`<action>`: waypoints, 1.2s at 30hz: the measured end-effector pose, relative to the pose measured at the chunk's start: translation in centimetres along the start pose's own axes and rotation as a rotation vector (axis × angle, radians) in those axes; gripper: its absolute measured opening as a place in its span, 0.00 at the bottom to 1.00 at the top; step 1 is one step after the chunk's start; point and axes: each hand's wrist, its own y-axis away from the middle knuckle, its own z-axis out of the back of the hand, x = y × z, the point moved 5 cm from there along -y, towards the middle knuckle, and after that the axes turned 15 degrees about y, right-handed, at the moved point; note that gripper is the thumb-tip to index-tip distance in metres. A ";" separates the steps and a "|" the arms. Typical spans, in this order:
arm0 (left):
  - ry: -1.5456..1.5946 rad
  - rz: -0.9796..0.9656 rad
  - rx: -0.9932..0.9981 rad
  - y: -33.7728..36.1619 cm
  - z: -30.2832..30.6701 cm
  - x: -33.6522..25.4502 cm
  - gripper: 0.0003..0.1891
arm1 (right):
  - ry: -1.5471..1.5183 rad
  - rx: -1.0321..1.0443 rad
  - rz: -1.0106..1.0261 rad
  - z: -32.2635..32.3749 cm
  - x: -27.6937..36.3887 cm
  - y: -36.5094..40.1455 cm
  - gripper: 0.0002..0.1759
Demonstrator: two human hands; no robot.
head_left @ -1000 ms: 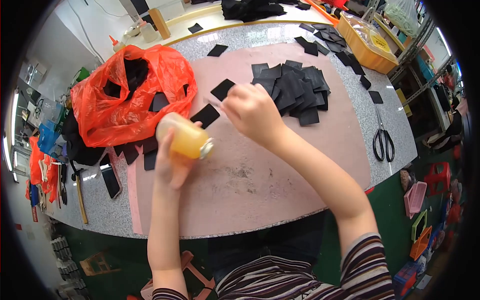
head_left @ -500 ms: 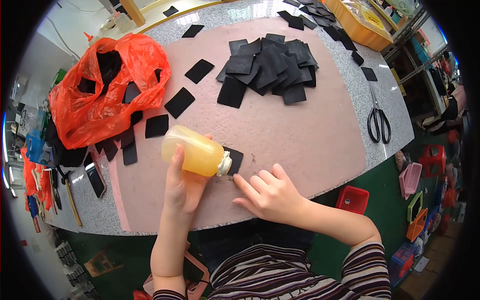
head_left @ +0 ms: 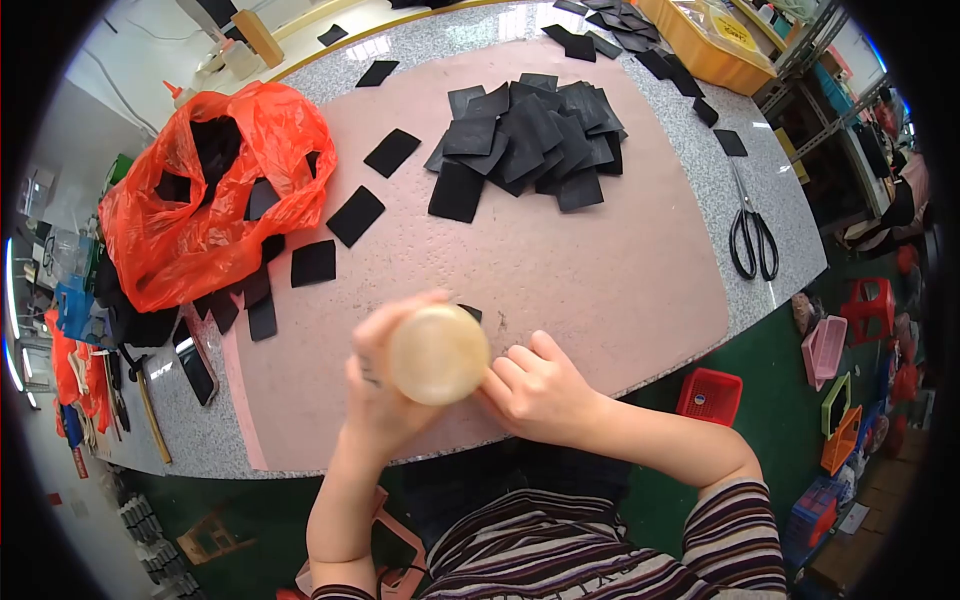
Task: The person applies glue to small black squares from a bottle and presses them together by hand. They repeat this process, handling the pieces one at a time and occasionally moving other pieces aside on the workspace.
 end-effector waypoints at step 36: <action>-0.085 0.085 -0.425 2.0 8.9 -1.1 0.37 | -0.537 0.362 -0.287 -2.7 -6.5 -8.1 0.11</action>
